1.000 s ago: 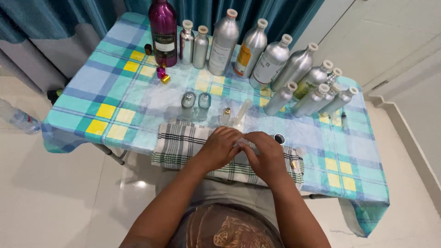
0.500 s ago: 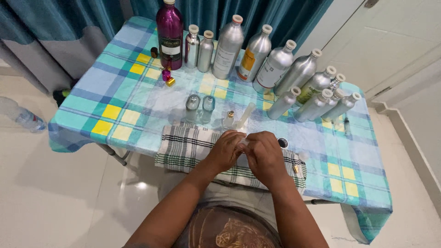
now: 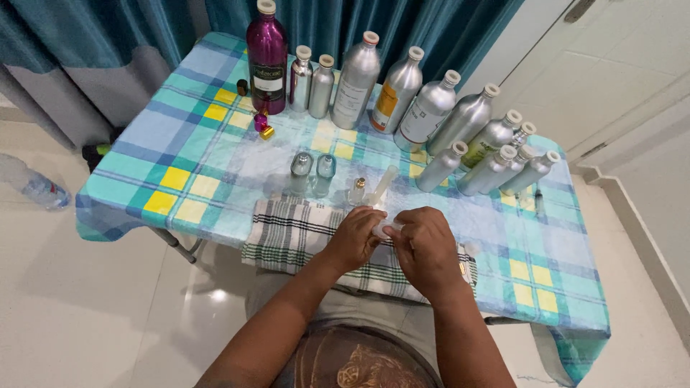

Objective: Decanting perfume from large aluminum containers into smaller glass bottles using a syringe

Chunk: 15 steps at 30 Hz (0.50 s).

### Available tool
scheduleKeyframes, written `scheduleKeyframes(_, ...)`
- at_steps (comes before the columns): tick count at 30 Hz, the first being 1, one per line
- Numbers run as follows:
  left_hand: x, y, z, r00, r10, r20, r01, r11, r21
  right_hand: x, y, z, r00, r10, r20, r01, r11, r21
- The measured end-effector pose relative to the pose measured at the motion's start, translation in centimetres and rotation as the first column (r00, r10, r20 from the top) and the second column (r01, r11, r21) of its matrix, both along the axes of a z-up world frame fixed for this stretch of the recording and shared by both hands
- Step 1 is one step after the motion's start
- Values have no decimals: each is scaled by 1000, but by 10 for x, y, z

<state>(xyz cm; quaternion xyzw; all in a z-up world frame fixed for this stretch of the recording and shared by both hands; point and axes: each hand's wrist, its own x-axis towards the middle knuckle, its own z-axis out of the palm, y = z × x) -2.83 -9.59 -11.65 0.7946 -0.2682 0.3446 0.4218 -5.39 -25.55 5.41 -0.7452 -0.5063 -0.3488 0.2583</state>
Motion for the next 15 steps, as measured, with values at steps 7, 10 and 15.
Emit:
scheduleKeyframes(7, -6, -1, 7, 1000, -5, -2, 5, 1000, -28, -1, -8, 5, 999, -32, -29, 31, 999, -11)
scheduleKeyframes(10, -5, -2, 3, 1000, -6, -9, 6, 1000, -17, -5, -10, 10, 998, -50, -36, 49, 999, -24)
scheduleKeyframes(15, -7, -1, 5, 999, -13, -32, 12, 1000, -24, -8, -14, 14, 995, -82, -48, 82, 997, -1)
